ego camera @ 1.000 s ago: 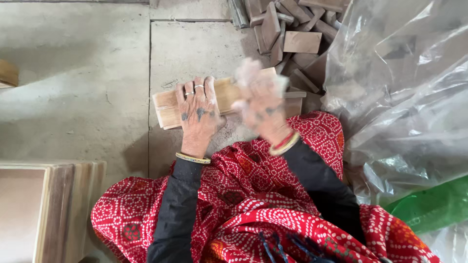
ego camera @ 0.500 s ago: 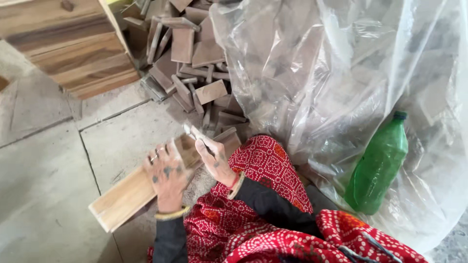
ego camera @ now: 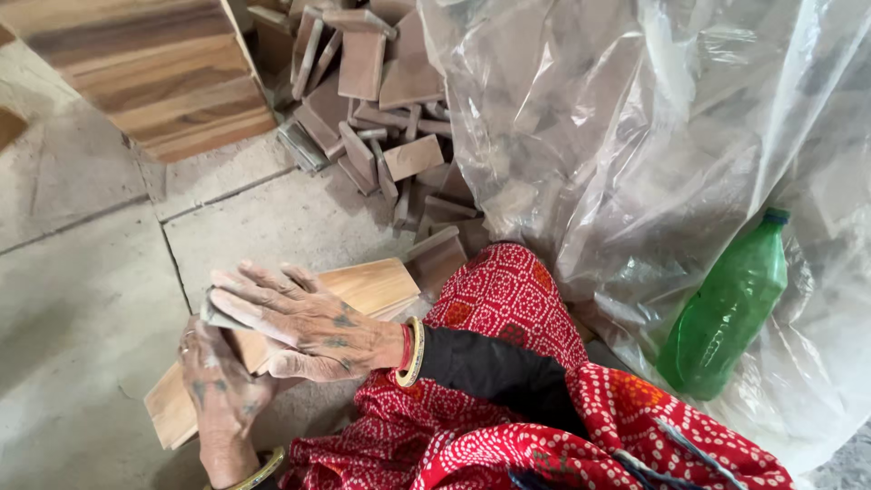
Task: The person sits on the floor of a workshop and sands wooden box-shaped frames with a small sanding block, rubbing the edges and inner surfaces of each box, then sets finished boxes onto a stack and picks up the next one to sand.
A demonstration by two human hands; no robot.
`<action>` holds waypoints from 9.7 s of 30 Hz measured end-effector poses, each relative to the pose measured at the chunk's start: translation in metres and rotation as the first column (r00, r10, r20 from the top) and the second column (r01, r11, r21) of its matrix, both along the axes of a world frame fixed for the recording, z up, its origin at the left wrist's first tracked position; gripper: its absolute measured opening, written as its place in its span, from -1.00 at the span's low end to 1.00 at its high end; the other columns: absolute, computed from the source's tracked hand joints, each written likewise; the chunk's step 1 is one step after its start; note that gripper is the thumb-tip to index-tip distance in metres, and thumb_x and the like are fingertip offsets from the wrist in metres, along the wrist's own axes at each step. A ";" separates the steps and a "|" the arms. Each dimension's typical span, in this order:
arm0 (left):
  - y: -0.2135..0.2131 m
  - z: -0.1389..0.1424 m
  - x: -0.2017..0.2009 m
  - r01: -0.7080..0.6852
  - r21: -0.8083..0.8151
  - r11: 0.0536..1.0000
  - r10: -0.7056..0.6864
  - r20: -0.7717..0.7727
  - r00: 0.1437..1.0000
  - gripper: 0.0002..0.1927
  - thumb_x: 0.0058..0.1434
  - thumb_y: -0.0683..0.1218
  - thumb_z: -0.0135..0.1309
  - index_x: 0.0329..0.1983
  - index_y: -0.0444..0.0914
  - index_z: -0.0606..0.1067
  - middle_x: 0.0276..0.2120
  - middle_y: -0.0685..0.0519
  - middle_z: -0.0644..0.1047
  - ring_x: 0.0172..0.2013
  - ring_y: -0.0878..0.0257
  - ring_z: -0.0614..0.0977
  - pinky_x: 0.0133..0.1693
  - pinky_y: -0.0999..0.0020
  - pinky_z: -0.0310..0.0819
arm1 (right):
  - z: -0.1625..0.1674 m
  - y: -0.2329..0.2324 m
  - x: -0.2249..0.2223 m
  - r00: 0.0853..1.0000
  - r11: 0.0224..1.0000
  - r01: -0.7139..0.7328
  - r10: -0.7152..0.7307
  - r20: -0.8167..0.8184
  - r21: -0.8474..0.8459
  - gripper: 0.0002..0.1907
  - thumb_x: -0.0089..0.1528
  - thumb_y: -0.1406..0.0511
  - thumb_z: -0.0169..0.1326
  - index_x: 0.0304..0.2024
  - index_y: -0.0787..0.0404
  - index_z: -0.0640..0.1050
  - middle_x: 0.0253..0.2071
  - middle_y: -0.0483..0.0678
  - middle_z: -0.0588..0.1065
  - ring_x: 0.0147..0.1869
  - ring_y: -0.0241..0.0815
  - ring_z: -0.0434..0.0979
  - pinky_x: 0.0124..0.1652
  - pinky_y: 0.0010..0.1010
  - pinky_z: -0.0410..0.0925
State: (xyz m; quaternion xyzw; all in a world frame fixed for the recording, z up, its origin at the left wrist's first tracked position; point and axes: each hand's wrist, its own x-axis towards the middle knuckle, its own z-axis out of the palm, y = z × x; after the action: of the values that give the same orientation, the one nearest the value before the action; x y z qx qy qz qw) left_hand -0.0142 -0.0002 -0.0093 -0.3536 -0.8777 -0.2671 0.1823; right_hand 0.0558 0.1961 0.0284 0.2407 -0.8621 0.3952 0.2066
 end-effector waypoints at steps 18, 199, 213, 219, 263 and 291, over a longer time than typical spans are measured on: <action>-0.054 -0.024 -0.011 -0.013 0.237 0.971 0.012 0.006 1.000 -0.03 -0.11 0.04 0.34 0.37 -0.32 0.23 0.21 -0.35 0.41 0.22 -0.28 0.44 0.29 -0.10 0.31 | -0.003 -0.041 -0.016 0.994 0.971 -0.101 0.109 -0.027 0.217 -0.02 0.39 -0.27 -0.68 0.56 0.28 0.05 0.63 0.16 -0.02 0.74 0.14 -0.18 0.60 0.01 -0.27; -0.123 0.005 0.074 -0.175 0.212 0.961 0.191 -0.056 0.980 -0.08 0.08 0.12 0.30 0.38 -0.45 0.25 0.18 -0.37 0.44 0.23 -0.31 0.41 0.34 -0.20 0.20 | -0.066 0.002 -0.041 0.953 0.997 0.037 -0.054 0.297 0.064 -0.21 0.47 -0.11 -0.56 0.57 0.25 0.02 0.63 0.15 -0.13 0.71 0.06 -0.28 0.55 -0.12 -0.27; -0.118 -0.006 0.038 -0.162 0.206 0.965 0.148 0.082 0.986 -0.02 -0.12 0.11 0.40 0.34 -0.33 0.30 0.14 -0.30 0.44 0.14 -0.29 0.46 0.24 -0.06 0.32 | -0.064 -0.017 -0.026 0.956 0.998 0.050 -0.058 0.288 0.035 -0.37 0.48 0.05 -0.38 0.53 0.13 0.21 0.61 0.03 0.06 0.70 0.03 -0.04 0.60 -0.16 -0.10; -0.142 -0.001 0.004 -0.180 0.273 0.945 0.153 0.116 0.981 -0.09 0.01 0.05 0.33 0.43 -0.27 0.29 0.27 -0.23 0.46 0.28 -0.18 0.50 0.36 0.07 0.37 | -0.069 -0.028 -0.020 0.981 0.973 0.106 -0.135 0.137 0.205 -0.34 0.47 0.07 -0.47 0.56 0.22 0.05 0.63 0.10 -0.06 0.71 0.07 -0.19 0.56 -0.01 -0.29; 0.053 0.005 0.067 -0.207 -0.313 0.927 0.185 -0.101 0.978 -0.08 -0.14 0.01 0.30 0.33 -0.34 0.32 0.03 -0.19 0.49 0.03 -0.08 0.52 0.11 -0.04 0.35 | -0.032 0.058 -0.013 0.921 0.960 0.237 -0.270 0.282 0.148 -0.36 0.50 0.08 -0.28 0.53 0.29 0.09 0.50 0.21 0.21 0.56 0.15 0.22 0.45 -0.25 0.14; -0.133 -0.037 0.082 -0.313 0.037 0.949 0.313 0.005 0.950 0.05 0.01 0.32 0.10 0.44 -0.39 0.20 0.37 -0.37 0.29 0.39 -0.31 0.32 0.45 -0.16 0.06 | -0.011 -0.092 0.003 0.943 0.954 -0.299 0.299 0.148 -0.021 -0.27 0.52 -0.07 -0.51 0.58 0.21 0.12 0.66 0.06 -0.09 0.77 0.07 -0.24 0.64 -0.04 -0.31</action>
State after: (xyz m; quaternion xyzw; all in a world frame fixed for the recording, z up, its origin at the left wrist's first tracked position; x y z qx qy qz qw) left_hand 0.0683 -0.1328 -0.0464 -0.2067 -0.9174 -0.2512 0.2293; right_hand 0.0587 0.1038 0.0172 0.3387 -0.8289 0.4382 0.0791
